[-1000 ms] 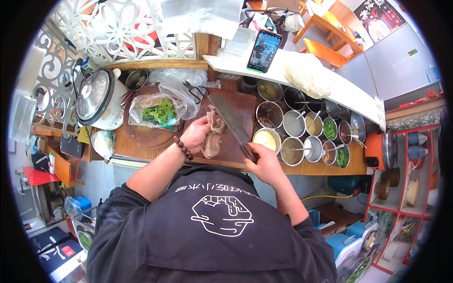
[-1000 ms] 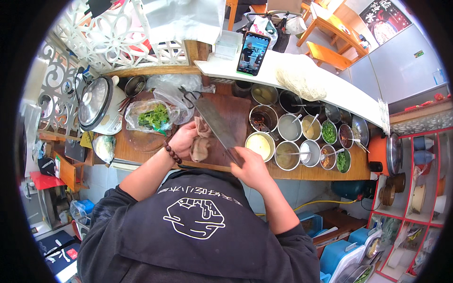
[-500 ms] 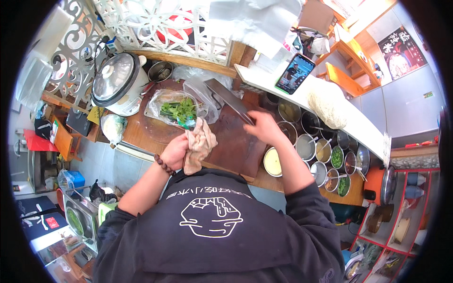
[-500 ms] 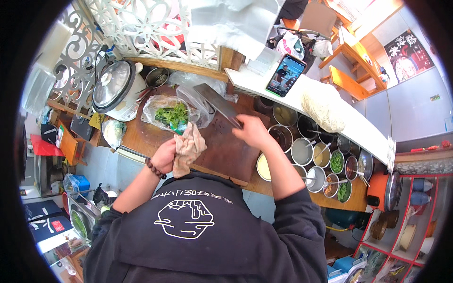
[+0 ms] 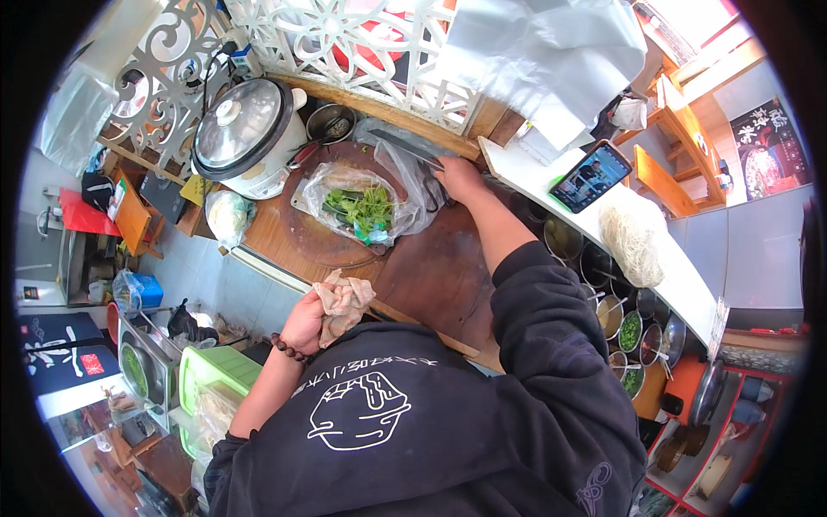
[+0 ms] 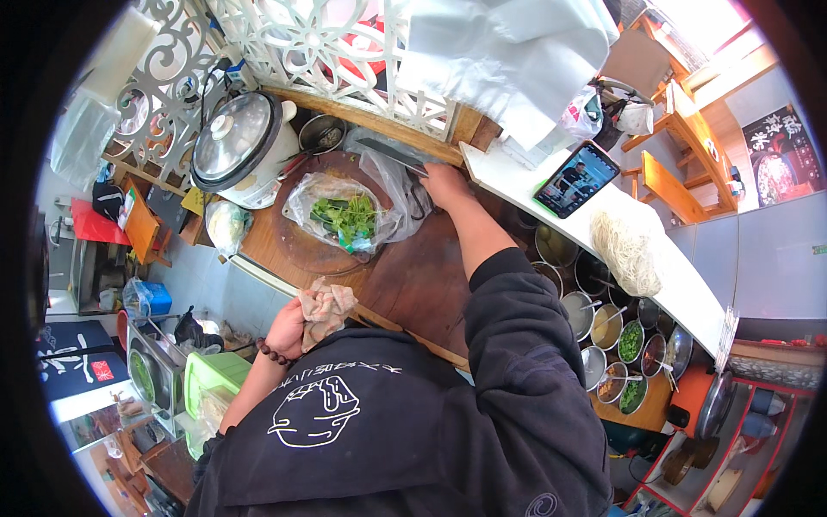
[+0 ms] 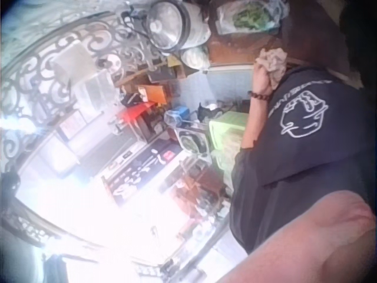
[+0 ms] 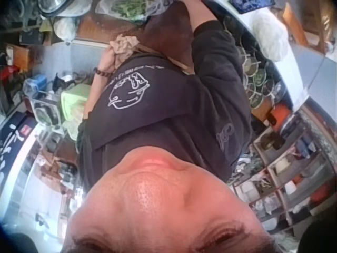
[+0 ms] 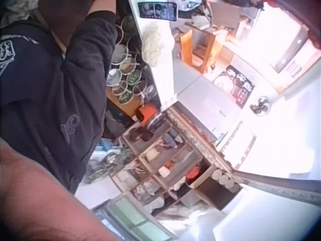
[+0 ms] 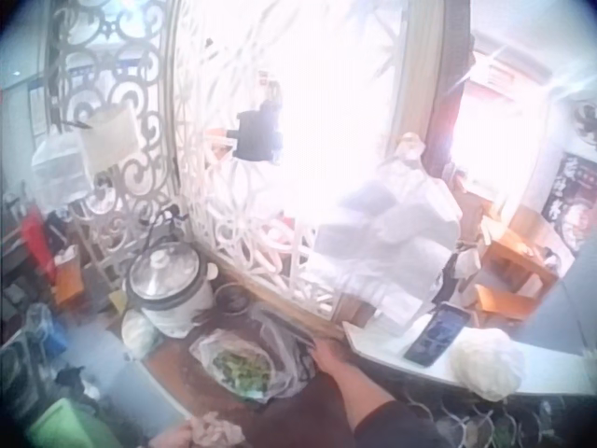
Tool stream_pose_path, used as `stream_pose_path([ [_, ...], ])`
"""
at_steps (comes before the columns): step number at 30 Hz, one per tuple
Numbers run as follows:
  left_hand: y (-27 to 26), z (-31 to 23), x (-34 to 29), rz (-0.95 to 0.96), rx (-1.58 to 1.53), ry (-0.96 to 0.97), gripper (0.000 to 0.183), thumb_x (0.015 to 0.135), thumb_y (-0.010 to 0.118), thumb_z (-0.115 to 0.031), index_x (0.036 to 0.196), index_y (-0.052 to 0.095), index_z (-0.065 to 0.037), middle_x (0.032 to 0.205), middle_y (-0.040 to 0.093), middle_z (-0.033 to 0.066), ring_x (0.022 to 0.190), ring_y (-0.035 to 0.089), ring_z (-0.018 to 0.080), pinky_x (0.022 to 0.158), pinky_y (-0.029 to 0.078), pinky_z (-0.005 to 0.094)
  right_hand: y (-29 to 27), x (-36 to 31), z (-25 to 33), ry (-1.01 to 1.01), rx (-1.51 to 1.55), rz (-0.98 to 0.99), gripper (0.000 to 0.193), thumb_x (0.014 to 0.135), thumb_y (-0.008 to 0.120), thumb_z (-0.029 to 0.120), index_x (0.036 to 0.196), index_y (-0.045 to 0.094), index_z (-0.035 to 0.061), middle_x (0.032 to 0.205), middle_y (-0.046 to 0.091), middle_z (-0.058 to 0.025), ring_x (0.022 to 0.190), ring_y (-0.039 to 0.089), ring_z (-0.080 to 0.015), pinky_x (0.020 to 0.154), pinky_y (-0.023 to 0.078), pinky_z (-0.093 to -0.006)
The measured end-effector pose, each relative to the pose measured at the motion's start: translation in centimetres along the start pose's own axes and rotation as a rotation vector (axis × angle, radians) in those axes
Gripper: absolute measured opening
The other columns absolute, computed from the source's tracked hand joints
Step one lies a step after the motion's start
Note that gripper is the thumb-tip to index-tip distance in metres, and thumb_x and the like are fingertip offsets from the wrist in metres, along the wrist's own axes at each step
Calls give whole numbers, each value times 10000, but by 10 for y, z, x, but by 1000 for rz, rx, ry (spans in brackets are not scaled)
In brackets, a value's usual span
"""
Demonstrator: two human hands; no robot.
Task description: The person washes green leafy vegetables in a sink, then uses shears to cut a piece of meat on a wooden cutting board. The person also handles a bundle of noodles and adds ingredients from small bowls into a container.
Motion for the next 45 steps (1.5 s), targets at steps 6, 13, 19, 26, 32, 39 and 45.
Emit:
stream_pose_path([
  [6,6,-2,9,-7,-7,-19,296,1033,602,-84,1313,596,11,1245,682,123,1065,706,233,928,600,375,24,-1,-10,30,-115,-120,290,939,690,192,1200,656,71,1210,684,-171,1165,629,-395,984,516,-475],
  [13,1,-1,21,18,34,-51,315,1035,592,-80,1334,592,18,1254,684,126,1076,709,241,928,601,373,26,-38,25,129,-260,-199,228,950,664,240,1092,686,63,1178,672,-160,1137,627,-371,961,533,-480],
  [19,8,-4,23,57,13,-69,327,1035,595,-86,1347,587,14,1267,680,128,1080,707,238,927,602,380,40,-43,23,274,-290,-118,250,967,567,179,1127,703,45,1177,691,-178,1086,694,-373,909,567,-498],
  [26,12,-10,23,113,15,-84,302,1030,596,-90,1315,608,9,1241,684,104,1063,701,215,925,594,368,17,-58,13,318,-159,142,304,897,591,164,1073,761,-17,1155,737,-246,1031,726,-396,899,582,-480],
  [32,28,-13,32,237,-70,-132,320,1071,537,-112,1372,564,-9,1281,668,105,1106,688,215,952,581,376,-13,-130,12,343,361,273,195,869,677,136,994,733,-4,987,772,-188,753,707,-285,634,541,-403],
  [39,100,-13,55,470,-27,-70,398,1009,595,-14,1399,521,-34,1291,649,72,1133,681,192,1001,560,347,-25,-247,81,188,1649,407,230,873,785,180,946,592,78,794,634,-55,588,479,-79,473,318,-210],
  [45,135,9,66,561,66,-258,369,983,630,-10,1347,569,-23,1256,670,87,1104,695,219,956,586,381,-16,-276,109,275,1203,398,170,851,707,195,759,669,57,674,622,-5,607,551,-103,571,411,-257],
])
Point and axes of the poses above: each hand's wrist, its own x-axis towards the middle knuckle, its own y-axis out of the palm, z = x × y, the point moved 1 cm from there along x, towards the middle knuckle
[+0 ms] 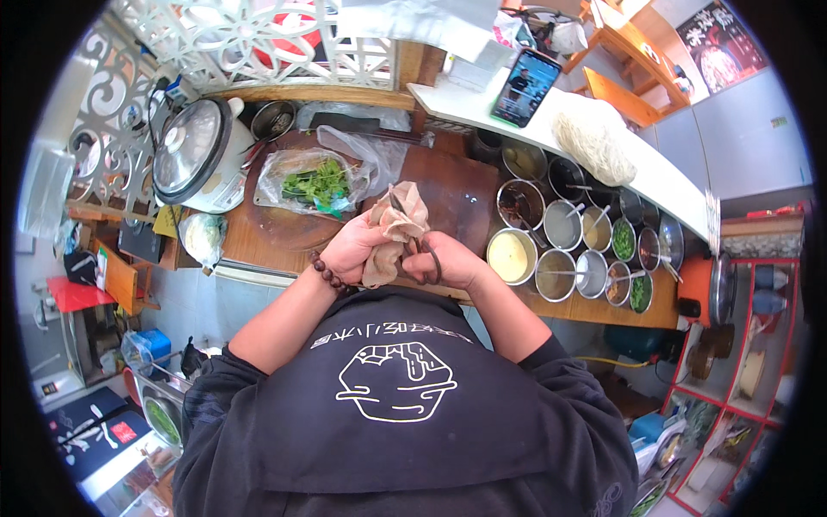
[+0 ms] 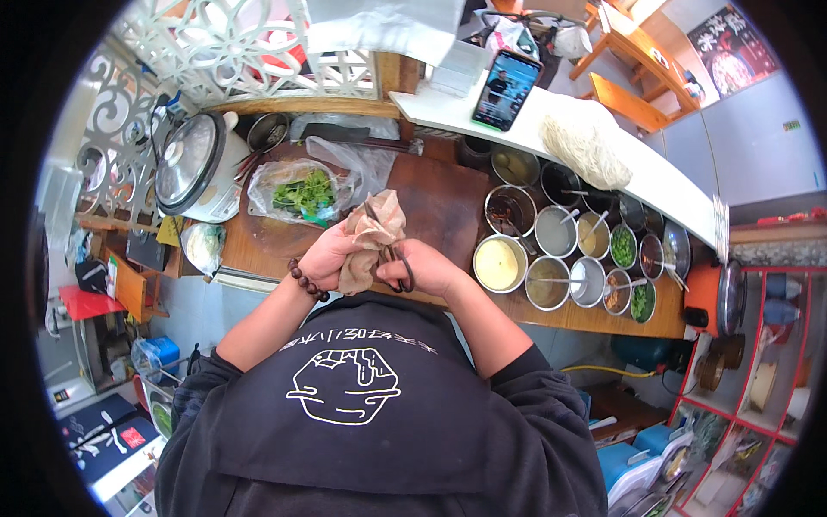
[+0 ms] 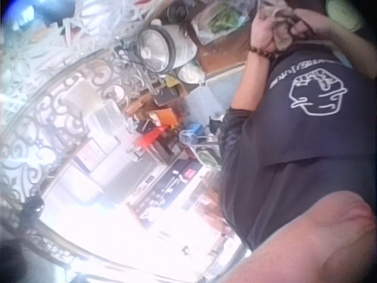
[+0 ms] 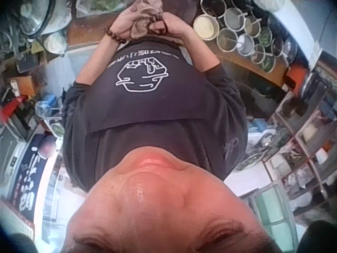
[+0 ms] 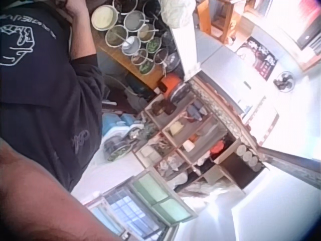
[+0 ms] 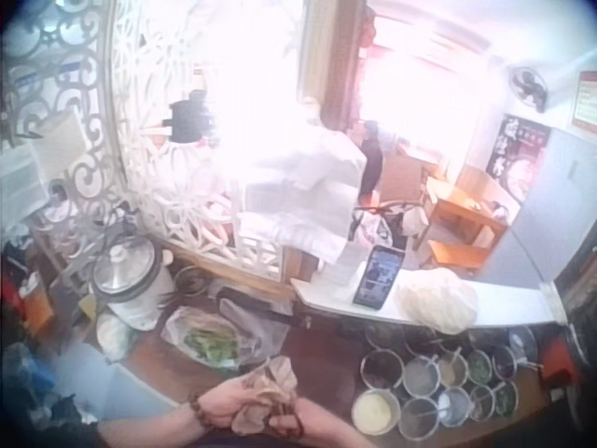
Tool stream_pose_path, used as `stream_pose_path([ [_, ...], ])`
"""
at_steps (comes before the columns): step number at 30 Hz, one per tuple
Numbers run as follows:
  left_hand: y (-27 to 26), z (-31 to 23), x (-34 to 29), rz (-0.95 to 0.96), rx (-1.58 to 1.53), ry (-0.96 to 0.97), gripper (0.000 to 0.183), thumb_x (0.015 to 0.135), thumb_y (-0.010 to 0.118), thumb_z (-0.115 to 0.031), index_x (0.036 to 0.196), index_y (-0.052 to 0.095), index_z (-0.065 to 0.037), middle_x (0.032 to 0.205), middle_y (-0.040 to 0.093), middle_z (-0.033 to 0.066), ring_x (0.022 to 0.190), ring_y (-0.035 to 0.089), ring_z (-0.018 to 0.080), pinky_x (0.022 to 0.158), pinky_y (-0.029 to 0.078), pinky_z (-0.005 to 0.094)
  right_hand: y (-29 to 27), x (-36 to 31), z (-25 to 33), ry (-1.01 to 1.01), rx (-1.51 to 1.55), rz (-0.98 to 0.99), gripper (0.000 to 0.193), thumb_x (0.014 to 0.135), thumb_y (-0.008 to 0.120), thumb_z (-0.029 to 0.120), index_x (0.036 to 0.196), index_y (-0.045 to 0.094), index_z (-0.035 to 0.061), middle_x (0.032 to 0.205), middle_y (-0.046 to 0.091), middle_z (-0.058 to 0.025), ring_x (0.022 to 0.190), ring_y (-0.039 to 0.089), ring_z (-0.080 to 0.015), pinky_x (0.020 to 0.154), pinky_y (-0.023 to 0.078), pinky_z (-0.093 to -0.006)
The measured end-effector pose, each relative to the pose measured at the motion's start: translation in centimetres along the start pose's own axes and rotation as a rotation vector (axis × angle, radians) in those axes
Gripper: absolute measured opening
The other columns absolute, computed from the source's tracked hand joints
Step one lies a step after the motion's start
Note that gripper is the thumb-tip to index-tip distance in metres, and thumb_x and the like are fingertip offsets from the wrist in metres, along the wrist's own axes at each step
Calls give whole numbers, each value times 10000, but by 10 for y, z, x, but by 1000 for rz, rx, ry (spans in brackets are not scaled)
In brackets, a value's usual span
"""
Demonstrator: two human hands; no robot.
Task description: The person washes green leafy vegetables in a sink, then uses shears to cut a piece of meat on a wooden cutting board. The person also handles a bundle of noodles and adds ingredients from small bowls into a container.
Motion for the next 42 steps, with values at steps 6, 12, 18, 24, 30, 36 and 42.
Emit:
stream_pose_path([
  [6,2,31,16,-82,155,-125,277,954,637,-6,1229,612,-16,1141,694,93,1031,692,229,903,591,407,-7,-45,-22,73,-151,4,136,764,702,152,801,642,35,701,640,-26,611,567,-122,556,421,-288],
  [12,11,19,48,-325,487,52,73,963,649,-68,1025,685,-53,950,720,36,723,666,144,638,540,307,-39,-108,-77,106,-49,-14,166,785,721,112,842,579,49,718,644,-28,643,618,-125,595,482,-276],
  [18,-59,68,51,-409,2181,309,716,897,708,-254,1514,420,-32,1583,392,242,1443,388,444,1184,352,531,-45,-173,-126,84,272,-208,172,777,703,72,878,566,44,727,639,-47,646,611,-126,578,455,-263],
  [24,-83,83,114,-516,2182,424,548,988,602,-214,1479,480,-4,1583,402,258,1474,356,462,1216,304,551,-42,-204,-155,44,391,-360,161,789,685,41,855,540,56,719,625,-49,636,607,-139,559,438,-268],
  [30,-87,71,217,-432,2175,570,483,1004,526,-205,1441,518,1,1547,451,242,1453,383,456,1210,316,544,-38,-230,-168,59,501,-462,144,794,657,15,846,529,57,721,616,-56,626,598,-148,571,452,-274],
  [36,-47,81,286,-241,2207,505,491,987,466,-172,1443,530,-2,1563,452,219,1490,358,431,1224,298,558,-32,-251,-177,99,538,-537,151,781,656,22,842,525,67,717,605,-52,640,594,-155,584,460,-277],
  [42,-10,87,261,26,2174,258,504,989,421,-148,1473,528,-52,1607,434,169,1521,333,398,1244,273,547,-25,-251,-192,97,583,-598,170,777,673,51,834,517,88,709,600,-52,628,583,-154,569,440,-276],
])
Point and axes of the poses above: each hand's wrist, its own x-axis towards the middle knuckle, its own y-axis out of the palm, z = x × y, the point moved 1 cm from there along x, towards the middle knuckle
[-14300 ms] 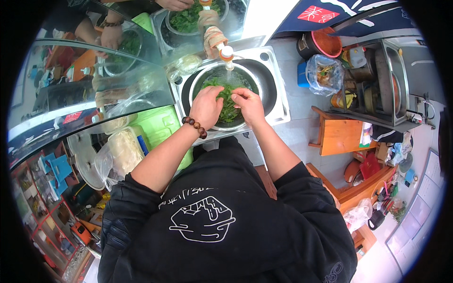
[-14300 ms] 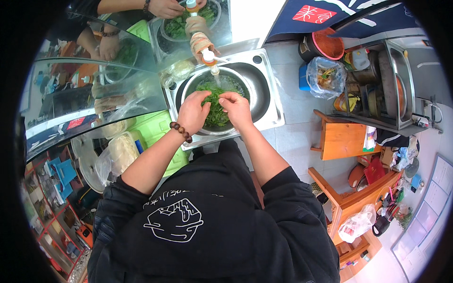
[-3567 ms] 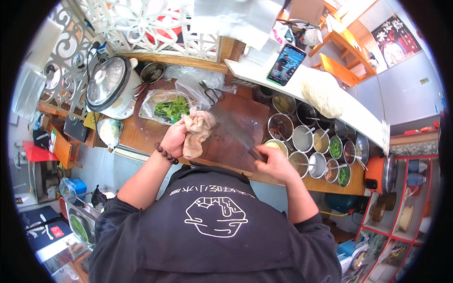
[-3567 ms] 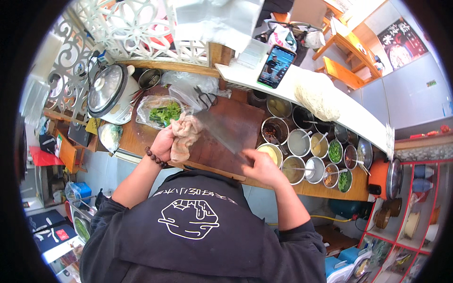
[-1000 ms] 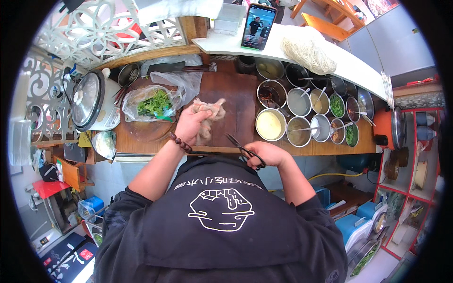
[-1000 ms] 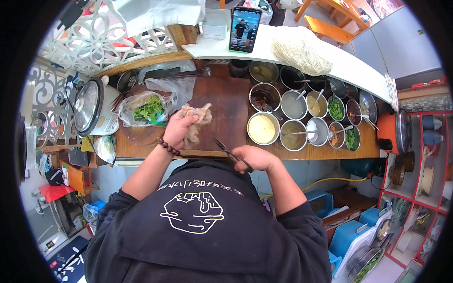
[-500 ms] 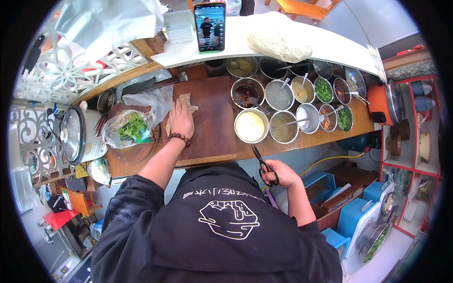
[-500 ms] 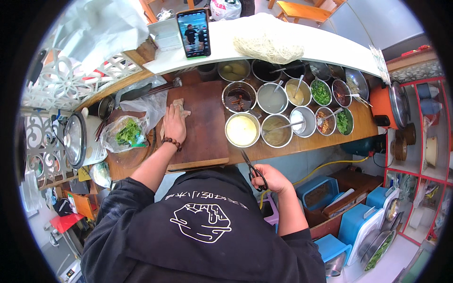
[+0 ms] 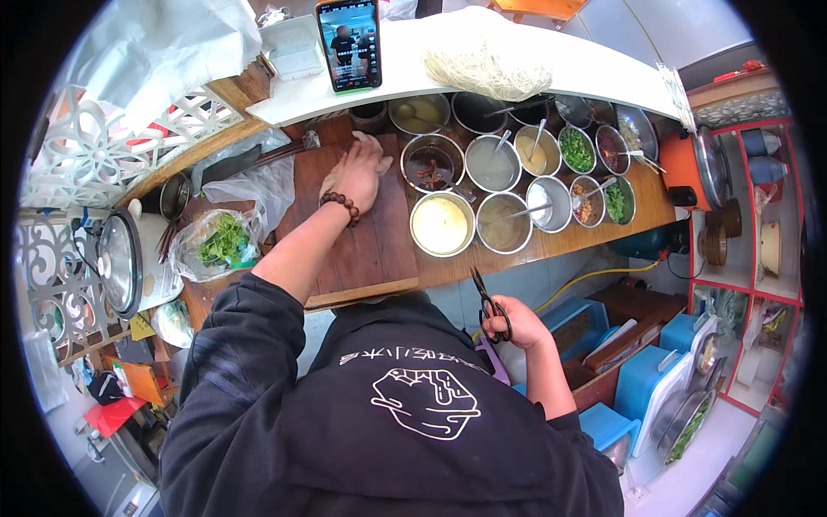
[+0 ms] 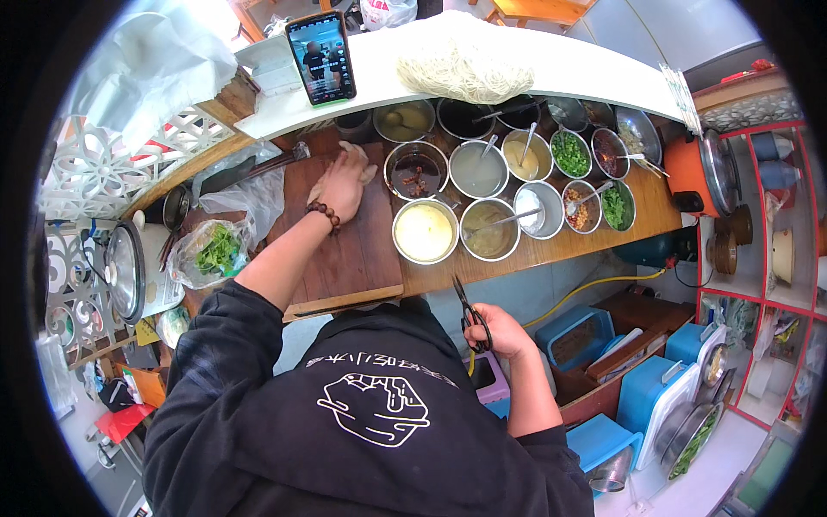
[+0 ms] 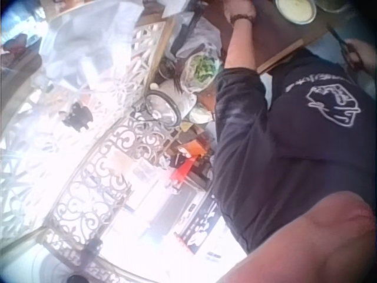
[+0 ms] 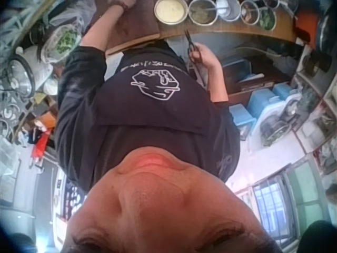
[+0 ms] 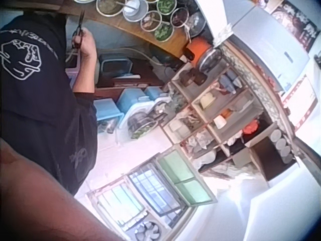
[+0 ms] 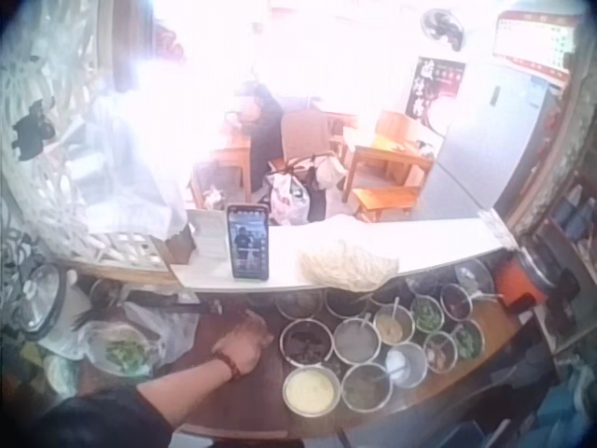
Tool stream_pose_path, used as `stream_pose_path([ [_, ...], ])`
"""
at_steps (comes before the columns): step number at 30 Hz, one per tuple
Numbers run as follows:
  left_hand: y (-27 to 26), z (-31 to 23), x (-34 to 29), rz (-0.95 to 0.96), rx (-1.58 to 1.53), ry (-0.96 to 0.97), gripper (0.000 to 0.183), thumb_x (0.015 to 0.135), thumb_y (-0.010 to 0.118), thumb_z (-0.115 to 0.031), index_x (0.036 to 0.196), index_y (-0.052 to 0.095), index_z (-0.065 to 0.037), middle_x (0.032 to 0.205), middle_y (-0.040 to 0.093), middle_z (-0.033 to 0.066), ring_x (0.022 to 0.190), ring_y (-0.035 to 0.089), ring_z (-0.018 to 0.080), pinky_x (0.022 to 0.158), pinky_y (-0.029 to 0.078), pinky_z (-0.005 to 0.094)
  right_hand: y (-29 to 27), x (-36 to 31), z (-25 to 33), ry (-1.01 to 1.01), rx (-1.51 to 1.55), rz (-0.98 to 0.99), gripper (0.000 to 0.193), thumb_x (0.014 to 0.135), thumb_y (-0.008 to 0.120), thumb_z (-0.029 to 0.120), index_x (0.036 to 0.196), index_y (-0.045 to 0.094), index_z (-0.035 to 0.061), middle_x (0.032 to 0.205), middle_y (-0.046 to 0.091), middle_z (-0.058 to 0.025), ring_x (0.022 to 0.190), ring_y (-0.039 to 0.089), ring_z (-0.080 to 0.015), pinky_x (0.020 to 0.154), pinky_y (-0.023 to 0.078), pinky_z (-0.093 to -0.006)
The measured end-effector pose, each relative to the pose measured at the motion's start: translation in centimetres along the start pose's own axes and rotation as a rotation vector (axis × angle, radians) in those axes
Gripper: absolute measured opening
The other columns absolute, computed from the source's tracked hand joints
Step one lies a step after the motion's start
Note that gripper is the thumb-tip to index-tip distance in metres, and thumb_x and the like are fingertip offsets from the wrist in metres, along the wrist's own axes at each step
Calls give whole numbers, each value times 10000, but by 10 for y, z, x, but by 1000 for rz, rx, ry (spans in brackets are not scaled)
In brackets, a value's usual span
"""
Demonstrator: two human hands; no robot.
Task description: The person washes green leafy vegetables in a sink, then uses shears to cut a piece of meat on a wooden cutting board. The person also handles a bundle of noodles and adds ingredients from small bowls into a container.
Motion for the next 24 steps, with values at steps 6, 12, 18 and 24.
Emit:
stream_pose_path([
  [6,13,-4,-19,6,-64,242,587,917,419,-12,1486,535,-89,1627,420,161,1529,329,398,1254,257,549,13,16,22,-18,-40,30,155,784,698,45,848,558,63,686,605,-40,610,578,-143,567,442,-280],
  [12,27,-14,-67,81,-169,300,535,898,451,22,1395,622,-81,1593,487,127,1540,321,386,1261,240,569,17,18,23,-40,-36,18,152,779,694,45,843,557,56,685,608,-46,609,575,-143,561,430,-279],
  [18,32,-28,-127,145,-142,436,512,898,483,-1,1382,629,-78,1569,515,125,1531,343,371,1255,249,570,28,28,15,9,-99,0,159,765,704,68,835,562,57,682,611,-44,603,567,-140,558,426,-280],
  [24,32,-27,-200,388,-194,550,554,874,533,0,1407,622,-120,1594,485,120,1520,361,376,1242,259,599,31,34,18,2,-95,-5,152,758,704,71,822,566,61,677,611,-40,600,566,-142,558,428,-280],
])
Point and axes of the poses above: each hand's wrist, its own x-axis towards the middle knuckle, its own y-axis out of the palm, z = x × y, the point moved 1 cm from there along x, towards the middle knuckle
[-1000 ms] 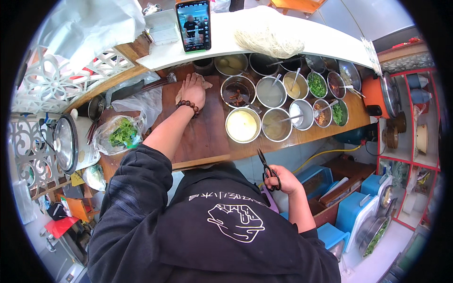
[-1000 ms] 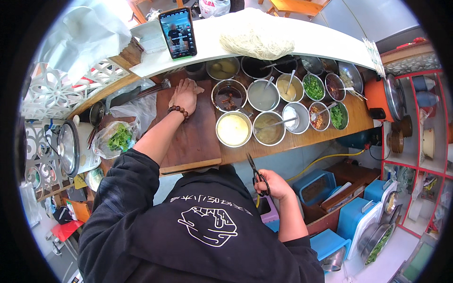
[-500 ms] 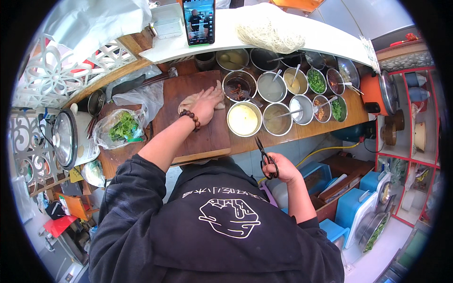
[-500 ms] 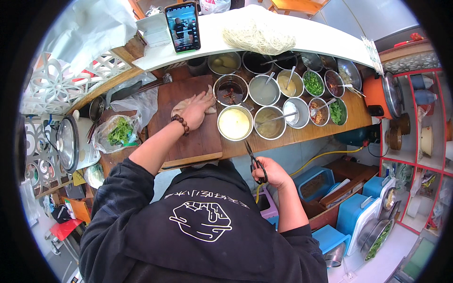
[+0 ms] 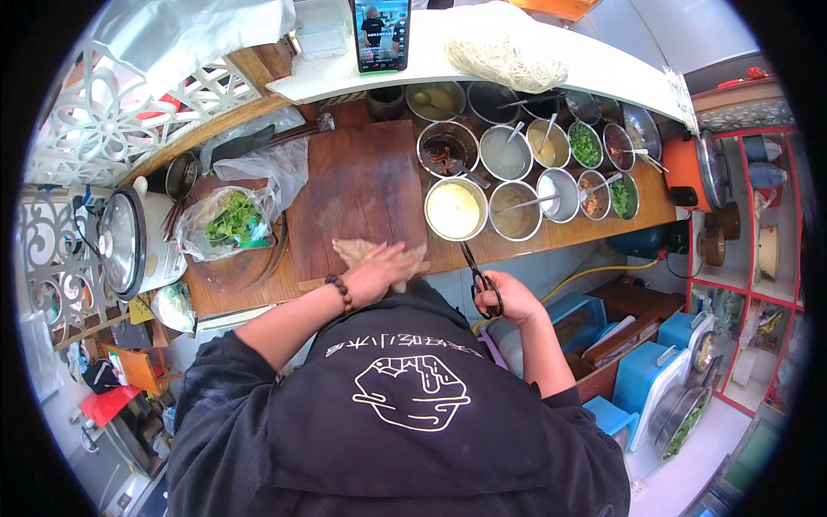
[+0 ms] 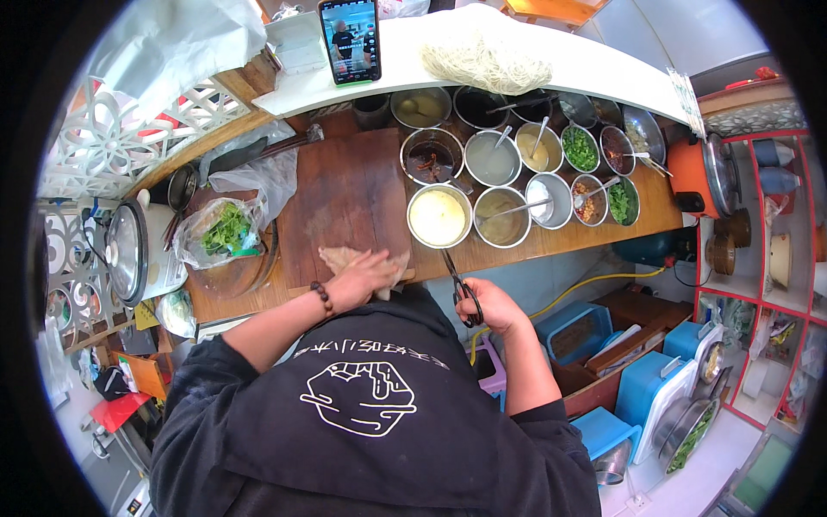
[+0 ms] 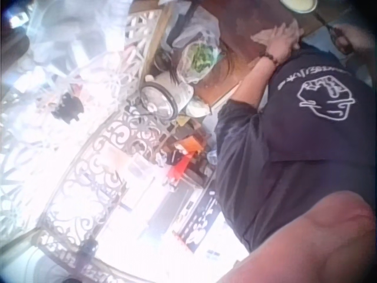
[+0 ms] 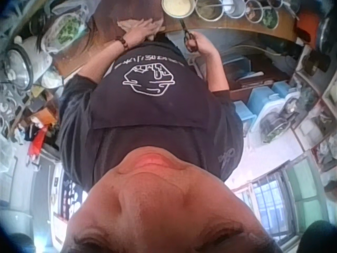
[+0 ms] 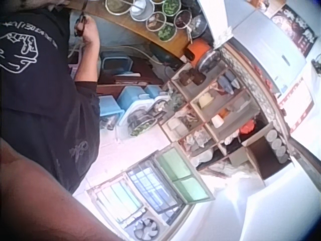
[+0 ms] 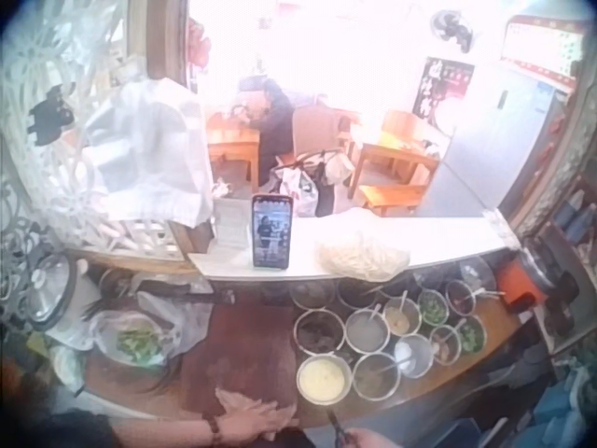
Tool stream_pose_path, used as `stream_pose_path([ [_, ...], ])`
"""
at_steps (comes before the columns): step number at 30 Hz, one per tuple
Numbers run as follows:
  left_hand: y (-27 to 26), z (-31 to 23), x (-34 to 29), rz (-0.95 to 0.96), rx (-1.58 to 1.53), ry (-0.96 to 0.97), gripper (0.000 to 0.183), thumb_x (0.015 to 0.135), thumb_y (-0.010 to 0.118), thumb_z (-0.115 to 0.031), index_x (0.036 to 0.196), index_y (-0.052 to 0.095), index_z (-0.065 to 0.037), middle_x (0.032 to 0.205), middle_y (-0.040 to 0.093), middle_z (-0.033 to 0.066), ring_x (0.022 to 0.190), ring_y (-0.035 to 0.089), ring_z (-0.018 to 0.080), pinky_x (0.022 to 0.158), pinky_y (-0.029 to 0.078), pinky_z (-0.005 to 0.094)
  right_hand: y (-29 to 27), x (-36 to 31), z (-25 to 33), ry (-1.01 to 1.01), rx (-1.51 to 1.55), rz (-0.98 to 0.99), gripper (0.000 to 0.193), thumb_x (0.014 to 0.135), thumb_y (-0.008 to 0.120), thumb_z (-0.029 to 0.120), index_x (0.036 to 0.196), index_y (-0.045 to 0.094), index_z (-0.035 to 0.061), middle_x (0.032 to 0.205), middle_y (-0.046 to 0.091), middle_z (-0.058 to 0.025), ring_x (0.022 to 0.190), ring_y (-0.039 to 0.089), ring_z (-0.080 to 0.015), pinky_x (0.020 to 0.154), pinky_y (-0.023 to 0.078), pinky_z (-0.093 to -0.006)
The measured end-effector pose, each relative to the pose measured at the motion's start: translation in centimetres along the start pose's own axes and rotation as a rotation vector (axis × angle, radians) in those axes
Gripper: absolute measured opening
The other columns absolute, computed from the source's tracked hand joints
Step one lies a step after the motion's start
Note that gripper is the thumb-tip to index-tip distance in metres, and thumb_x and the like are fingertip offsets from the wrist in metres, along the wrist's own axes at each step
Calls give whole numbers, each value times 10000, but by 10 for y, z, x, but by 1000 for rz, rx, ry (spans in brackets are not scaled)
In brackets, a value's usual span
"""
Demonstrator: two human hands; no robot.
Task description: The person washes green leafy vegetables in a sink, then uses shears to cut a piece of meat on a wooden cutting board. The person also handles a bundle of noodles and adds ingredients from small bowls into a container.
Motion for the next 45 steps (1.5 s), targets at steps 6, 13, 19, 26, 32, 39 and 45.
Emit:
stream_pose_path([
  [6,-92,-7,-68,103,-195,-387,310,883,598,-52,1158,737,-91,1121,725,179,1124,665,373,1017,510,438,-8,-5,1,-14,-22,-28,139,764,698,64,816,569,61,679,615,-43,602,573,-143,563,437,-283],
  [13,-80,29,33,-555,79,-511,236,912,584,-94,1082,733,-26,1160,700,205,1092,628,413,992,504,474,-4,0,4,-40,-7,8,146,767,692,81,835,566,57,688,613,-46,611,572,-136,569,443,-277],
  [19,6,-17,47,-177,66,-145,313,838,664,-106,1148,706,-94,1212,634,108,1063,591,340,943,526,445,-4,2,10,-42,-66,29,171,765,701,94,856,561,58,711,614,-41,622,569,-137,579,449,-283],
  [26,-2,13,-50,-502,140,-354,284,829,673,-84,1108,719,-105,1200,649,90,1105,602,330,956,533,433,3,9,15,-12,-25,43,200,756,706,63,876,546,56,728,620,-55,640,604,-155,586,463,-289],
  [32,-2,33,-132,-793,263,-786,287,861,629,-48,1128,726,-89,1209,652,116,1115,594,363,963,525,447,27,37,37,-39,-155,143,225,764,749,88,836,536,76,741,626,-47,660,613,-150,598,476,-282],
  [39,4,-5,-209,-771,35,-1120,287,908,603,-62,1167,726,-59,1087,677,202,1036,643,409,912,525,490,56,68,54,-52,-351,180,167,790,728,22,858,580,60,747,614,-16,657,566,-109,606,473,-273],
  [45,-7,10,-170,-841,232,-848,337,888,609,-28,1215,690,-37,1191,680,159,1096,628,365,973,518,449,94,107,68,-135,-555,171,143,797,720,56,879,604,44,744,594,0,670,542,-93,587,452,-273],
])
Point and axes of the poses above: each hand's wrist, its own x-axis towards the middle knuckle, its own y-axis out of the palm, z = x × y, the point moved 1 cm from there along x, towards the middle knuckle
